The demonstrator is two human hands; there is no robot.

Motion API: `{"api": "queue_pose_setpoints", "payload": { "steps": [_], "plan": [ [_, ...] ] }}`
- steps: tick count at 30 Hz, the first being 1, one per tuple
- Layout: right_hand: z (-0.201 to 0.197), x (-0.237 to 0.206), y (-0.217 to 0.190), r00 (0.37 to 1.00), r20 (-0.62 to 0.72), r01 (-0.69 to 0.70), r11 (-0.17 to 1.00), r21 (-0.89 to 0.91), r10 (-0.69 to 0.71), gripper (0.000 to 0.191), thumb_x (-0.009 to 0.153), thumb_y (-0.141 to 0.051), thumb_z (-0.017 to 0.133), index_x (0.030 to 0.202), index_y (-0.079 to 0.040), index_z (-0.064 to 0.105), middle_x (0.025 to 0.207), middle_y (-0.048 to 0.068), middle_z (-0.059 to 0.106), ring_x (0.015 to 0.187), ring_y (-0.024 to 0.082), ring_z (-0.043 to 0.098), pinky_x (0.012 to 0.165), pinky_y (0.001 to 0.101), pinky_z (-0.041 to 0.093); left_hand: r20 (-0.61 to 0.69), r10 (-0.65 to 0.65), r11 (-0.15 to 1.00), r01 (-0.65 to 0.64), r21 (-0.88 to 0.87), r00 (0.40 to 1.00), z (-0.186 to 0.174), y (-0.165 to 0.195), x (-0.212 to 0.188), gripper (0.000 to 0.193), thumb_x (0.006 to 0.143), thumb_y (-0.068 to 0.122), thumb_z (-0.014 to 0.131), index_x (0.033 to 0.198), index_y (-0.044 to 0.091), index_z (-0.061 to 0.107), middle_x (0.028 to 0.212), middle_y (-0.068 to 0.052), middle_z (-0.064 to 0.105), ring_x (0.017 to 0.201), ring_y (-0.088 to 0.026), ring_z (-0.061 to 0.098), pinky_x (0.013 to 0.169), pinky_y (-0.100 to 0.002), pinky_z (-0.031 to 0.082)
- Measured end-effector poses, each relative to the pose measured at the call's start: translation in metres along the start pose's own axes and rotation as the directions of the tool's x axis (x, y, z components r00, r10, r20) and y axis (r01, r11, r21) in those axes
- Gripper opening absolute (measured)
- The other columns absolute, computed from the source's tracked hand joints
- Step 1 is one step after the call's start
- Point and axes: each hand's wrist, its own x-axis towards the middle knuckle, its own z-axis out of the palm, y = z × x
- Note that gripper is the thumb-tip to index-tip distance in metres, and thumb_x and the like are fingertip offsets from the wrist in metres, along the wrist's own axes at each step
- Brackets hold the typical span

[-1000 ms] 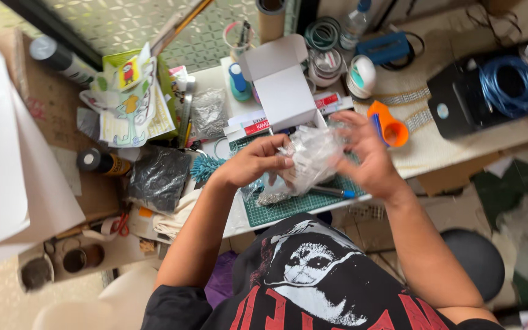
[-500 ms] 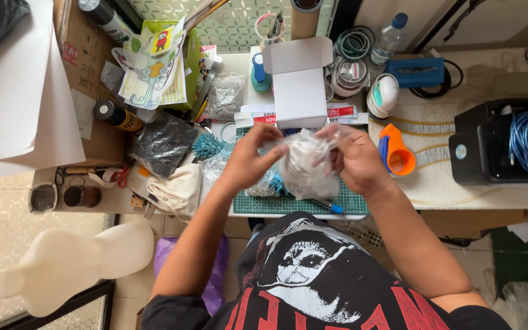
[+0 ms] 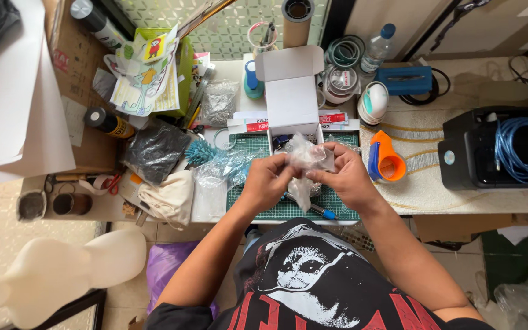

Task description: The person sorts small metal hardware pieces from a white box into clear plastic bags on a cluttered workbench. They repeatedly pick up bags, open them, transfer hardware, and place the bags back on the table or into the box.

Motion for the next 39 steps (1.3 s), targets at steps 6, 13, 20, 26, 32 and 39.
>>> {"api": "queue_pose_setpoints", "payload": {
  "steps": [6,13,20,26,32,39],
  "plan": [
    [0.018,0.001,-0.001,0.987,-0.098,0.115,0.983,-0.14,-0.13,0.041,0.086,0.002,0.078,0.121,-0.003,0.057,0.095,0.002,0.071,0.083,0.008,0.068,0.073,0.0226,0.056,0.155,-0.005,0.995,-0.011,0.099,0.988,-0.017,-0.015,0.003,0.013,0.094,0.01,0.074,0.105,0.004,0.078,0.078,-0.007,0.078,0.07,-0.004,0.063,0.061,-0.024,0.054],
    [0.04,0.018,0.021,0.775,-0.092,0.21,0.393,-0.896,-0.625,0.052,0.079,-0.006,0.079,0.124,-0.003,0.053,0.092,0.012,0.065,0.081,0.02,0.063,0.071,0.0298,0.052,-0.046,0.319,0.922,-0.298,0.247,0.947,-0.03,-0.032,0.021,0.006,0.094,0.005,0.068,0.098,0.003,0.064,0.087,-0.013,0.07,0.077,-0.025,0.072,0.068,-0.031,0.059],
    [0.041,0.064,0.101,0.886,-0.382,-0.002,0.822,-0.569,-0.262,0.015,0.102,-0.01,0.071,0.114,-0.003,0.064,0.098,0.015,0.064,0.083,0.022,0.058,0.077,0.0375,0.053,-0.094,0.322,0.91,-0.28,0.307,0.942,-0.059,-0.06,0.033,0.016,0.089,0.002,0.068,0.104,0.002,0.061,0.084,-0.016,0.066,0.074,-0.033,0.068,0.067,-0.039,0.053],
    [0.051,0.07,0.166,0.928,-0.101,0.09,0.48,-0.873,-0.359,0.061,0.081,-0.011,0.078,0.132,0.009,0.051,0.13,0.029,0.05,0.12,0.046,0.051,0.101,0.053,0.043,-0.06,0.304,0.885,-0.258,0.387,0.951,-0.075,-0.106,0.047,0.01,0.089,0.008,0.068,0.099,0.006,0.067,0.087,-0.016,0.07,0.077,-0.035,0.07,0.07,-0.044,0.054],
    [0.07,0.045,0.187,0.94,-0.333,-0.252,0.5,-0.828,-0.079,0.043,0.09,-0.02,0.071,0.128,-0.003,0.062,0.128,0.018,0.062,0.112,0.037,0.063,0.095,0.0445,0.05,-0.267,-0.238,0.783,0.347,0.517,0.934,-0.103,-0.165,0.072,0.039,0.088,0.043,0.073,0.087,0.003,0.071,0.086,-0.021,0.073,0.083,-0.041,0.07,0.075,-0.052,0.054],
    [0.07,0.055,0.173,0.888,-0.46,-0.368,0.586,-0.722,-0.01,0.046,0.09,-0.031,0.074,0.125,-0.003,0.064,0.118,0.012,0.071,0.085,0.023,0.071,0.079,0.0383,0.056,-0.185,-0.182,0.721,0.259,0.642,0.966,-0.083,-0.207,0.099,0.025,0.086,0.028,0.066,0.093,0.008,0.079,0.09,-0.022,0.074,0.086,-0.043,0.072,0.079,-0.053,0.056]
  ]
}}
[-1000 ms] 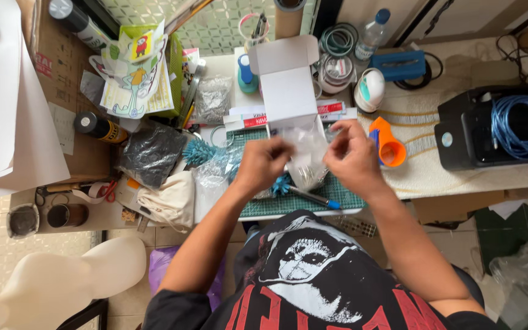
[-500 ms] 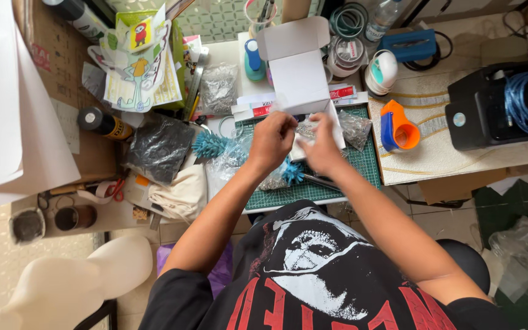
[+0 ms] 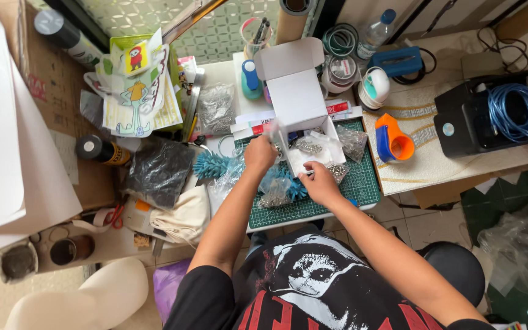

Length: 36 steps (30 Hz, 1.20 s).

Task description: The person sorts small metal hardware pieces from a white box into clear plastic bags on a cluttered workbench. They repeatedly pick up bags, open them, transfer hardware, and place the bags back on the table or into the box.

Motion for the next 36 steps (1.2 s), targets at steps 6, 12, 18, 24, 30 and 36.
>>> {"api": "queue_pose_setpoints", "payload": {
  "steps": [6,12,18,24,30,36],
  "plan": [
    [0.016,0.002,-0.011,0.969,-0.018,-0.218,0.888,0.405,0.246,0.046,0.091,-0.034,0.076,0.12,-0.002,0.061,0.092,0.011,0.071,0.069,0.017,0.065,0.063,0.0331,0.052,0.134,0.351,0.912,-0.306,-0.273,0.927,-0.027,0.004,-0.053,0.021,0.089,0.024,0.067,0.089,0.003,0.073,0.083,-0.02,0.072,0.079,-0.042,0.068,0.07,-0.051,0.053],
    [0.017,-0.01,0.001,0.964,-0.034,-0.22,0.858,0.465,0.265,0.029,0.084,-0.009,0.063,0.112,-0.001,0.068,0.081,0.006,0.072,0.06,0.012,0.065,0.05,0.0296,0.05,-0.008,0.355,0.914,-0.349,-0.208,0.935,-0.067,-0.005,-0.086,0.012,0.088,0.011,0.068,0.083,0.0,0.068,0.082,-0.021,0.069,0.078,-0.043,0.067,0.07,-0.05,0.052],
    [-0.015,-0.034,-0.002,0.969,0.007,-0.209,0.803,0.558,0.247,0.024,0.099,-0.017,0.069,0.114,0.001,0.072,0.093,0.008,0.075,0.075,0.012,0.064,0.065,0.0276,0.051,0.249,0.254,0.913,-0.146,-0.381,0.935,-0.067,-0.009,-0.081,0.022,0.093,0.021,0.069,0.109,0.007,0.073,0.089,-0.017,0.073,0.075,-0.029,0.072,0.073,-0.038,0.054],
    [-0.068,-0.058,-0.038,0.983,0.116,-0.18,0.653,0.736,0.141,0.027,0.101,-0.018,0.06,0.121,-0.002,0.067,0.111,0.003,0.073,0.098,0.01,0.069,0.078,0.0289,0.054,0.375,0.4,0.077,0.377,-0.923,0.837,-0.059,-0.001,-0.083,0.059,0.094,0.05,0.063,0.141,0.016,0.05,0.137,-0.002,0.06,0.127,-0.016,0.057,0.1,-0.039,0.048],
    [-0.08,-0.053,-0.014,0.995,0.095,-0.068,0.554,0.83,-0.021,0.034,0.099,-0.014,0.063,0.131,-0.001,0.063,0.118,0.006,0.073,0.107,0.015,0.067,0.095,0.0324,0.053,0.667,0.388,-0.157,0.758,-0.633,0.636,-0.012,0.037,-0.107,0.059,0.098,0.058,0.049,0.133,0.012,0.058,0.122,-0.009,0.071,0.108,-0.027,0.07,0.087,-0.044,0.059],
    [-0.087,-0.025,0.066,0.991,0.037,-0.095,0.494,0.864,0.126,0.046,0.088,-0.02,0.068,0.13,-0.005,0.057,0.117,0.002,0.07,0.103,0.014,0.066,0.086,0.0327,0.052,0.607,0.196,0.14,0.591,-0.794,0.77,0.01,0.047,-0.077,0.028,0.106,0.032,0.052,0.121,0.01,0.06,0.11,-0.006,0.071,0.09,-0.023,0.073,0.071,-0.04,0.064]
  ]
}}
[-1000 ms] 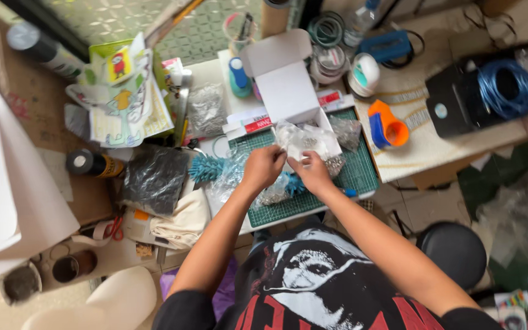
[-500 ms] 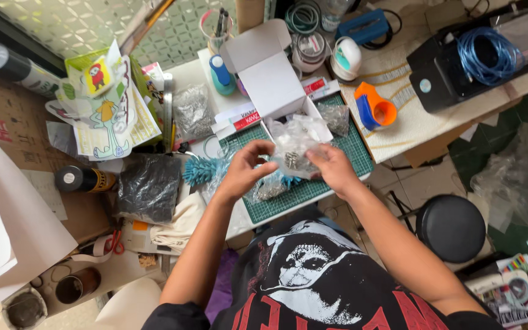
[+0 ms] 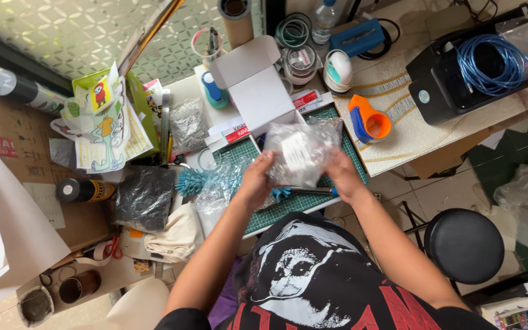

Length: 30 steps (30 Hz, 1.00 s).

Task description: The person sorts small metal hardware pieces from a white box into clear plastic bags on a cluttered workbench. They repeatedly pick up bags, open them, transfer hardware, and place the bags back on the table or into the box.

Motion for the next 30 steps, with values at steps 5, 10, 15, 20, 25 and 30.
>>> {"api": "queue_pose_setpoints", "payload": {
  "steps": [5,10,15,20,25,30],
  "plan": [
    [-0.025,0.028,0.024,0.948,-0.308,-0.187,0.919,-0.347,0.077,0.047,0.097,-0.031,0.078,0.122,0.002,0.056,0.094,0.011,0.064,0.078,0.018,0.058,0.066,0.0329,0.046,-0.007,0.077,0.984,-0.075,0.159,0.997,0.001,0.007,0.042,0.031,0.106,0.035,0.051,0.121,0.01,0.061,0.109,-0.004,0.07,0.094,-0.019,0.073,0.073,-0.039,0.063],
    [-0.021,0.032,0.034,0.947,-0.233,-0.296,0.882,-0.368,0.221,0.04,0.086,-0.016,0.077,0.116,0.0,0.056,0.087,0.007,0.071,0.064,0.015,0.066,0.058,0.0302,0.051,0.069,0.03,0.908,-0.056,0.414,0.997,0.0,0.0,0.075,0.033,0.107,0.035,0.053,0.123,0.009,0.064,0.107,-0.002,0.069,0.097,-0.015,0.07,0.078,-0.036,0.063],
    [-0.027,0.026,0.038,0.98,-0.16,-0.173,0.904,-0.391,0.118,0.031,0.084,-0.006,0.068,0.114,-0.005,0.062,0.085,0.003,0.072,0.064,0.012,0.065,0.058,0.0302,0.052,0.05,-0.043,0.795,0.004,0.607,0.998,0.0,-0.001,0.083,0.035,0.106,0.037,0.052,0.118,0.008,0.067,0.105,-0.003,0.071,0.094,-0.016,0.07,0.078,-0.038,0.062],
    [-0.026,0.018,0.023,0.972,-0.084,0.132,0.809,-0.572,-0.218,0.032,0.087,-0.013,0.083,0.113,-0.004,0.066,0.081,0.006,0.059,0.069,0.015,0.053,0.061,0.0308,0.045,-0.009,-0.045,0.928,0.045,0.369,0.999,0.009,-0.006,0.073,0.041,0.108,0.039,0.046,0.127,0.006,0.061,0.112,-0.009,0.072,0.1,-0.023,0.074,0.087,-0.041,0.064],
    [-0.009,0.009,-0.018,0.681,0.286,0.716,0.528,-0.457,-0.674,0.033,0.085,-0.003,0.078,0.115,-0.003,0.065,0.114,0.01,0.059,0.105,0.021,0.061,0.09,0.0351,0.052,-0.055,-0.055,0.998,0.053,-0.042,0.997,0.024,-0.02,0.042,0.046,0.106,0.043,0.042,0.139,0.013,0.053,0.128,-0.006,0.069,0.104,-0.022,0.074,0.087,-0.043,0.061],
    [0.004,-0.003,-0.03,0.575,0.315,0.708,0.265,-0.655,-0.755,0.032,0.079,-0.005,0.085,0.095,-0.004,0.056,0.104,0.011,0.058,0.094,0.02,0.057,0.081,0.032,0.05,-0.167,0.01,0.999,-0.016,-0.035,0.986,0.021,-0.014,0.019,0.045,0.105,0.043,0.042,0.135,0.012,0.055,0.12,-0.006,0.071,0.103,-0.022,0.071,0.083,-0.044,0.06]
  ]
}}
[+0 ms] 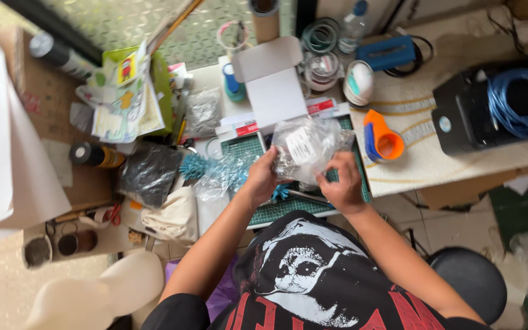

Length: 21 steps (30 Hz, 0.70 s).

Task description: The person sorts small metal hardware pieces from a white box into clear plastic bags on a cluttered workbench. They repeatedly pick up bags, open them, transfer hardware, and place the bags back on the table or into the box.

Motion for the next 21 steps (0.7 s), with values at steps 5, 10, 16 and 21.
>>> {"api": "queue_pose_setpoints", "payload": {
  "steps": [5,10,16,21],
  "plan": [
    [0.023,-0.011,0.005,0.892,0.192,-0.42,0.594,0.686,0.409,0.022,0.09,0.009,0.07,0.102,-0.006,0.059,0.111,0.008,0.065,0.099,0.016,0.062,0.088,0.0305,0.053,0.031,0.191,0.982,-0.191,-0.005,0.981,-0.005,0.013,-0.014,0.042,0.111,0.038,0.048,0.127,0.003,0.063,0.114,-0.01,0.071,0.1,-0.02,0.07,0.086,-0.039,0.059],
    [0.024,-0.004,0.006,0.475,0.751,-0.749,-0.236,0.619,0.459,0.029,0.1,-0.016,0.06,0.128,-0.01,0.064,0.124,0.005,0.066,0.107,0.016,0.063,0.088,0.0332,0.053,0.123,0.317,0.795,-0.334,0.507,0.941,0.019,0.041,-0.039,0.044,0.108,0.04,0.047,0.123,0.003,0.067,0.103,-0.008,0.072,0.089,-0.015,0.069,0.079,-0.034,0.059],
    [0.038,0.011,-0.014,0.594,0.792,-0.596,-0.581,0.554,0.145,0.043,0.109,-0.034,0.04,0.141,-0.011,0.057,0.136,0.005,0.065,0.12,0.024,0.06,0.091,0.0429,0.051,0.255,0.359,0.286,-0.366,0.885,0.898,0.073,0.084,-0.084,0.04,0.104,0.035,0.05,0.105,0.0,0.07,0.083,-0.02,0.073,0.078,-0.035,0.071,0.073,-0.045,0.055],
    [0.057,0.006,-0.017,0.568,0.778,-0.576,-0.546,0.609,0.268,0.04,0.109,-0.032,0.039,0.138,-0.011,0.056,0.132,0.002,0.067,0.12,0.018,0.063,0.099,0.0398,0.051,0.257,0.348,0.032,-0.286,0.958,0.901,0.11,0.099,-0.101,0.041,0.104,0.032,0.046,0.086,0.002,0.068,0.067,-0.025,0.07,0.072,-0.045,0.069,0.072,-0.054,0.054]
  ]
}}
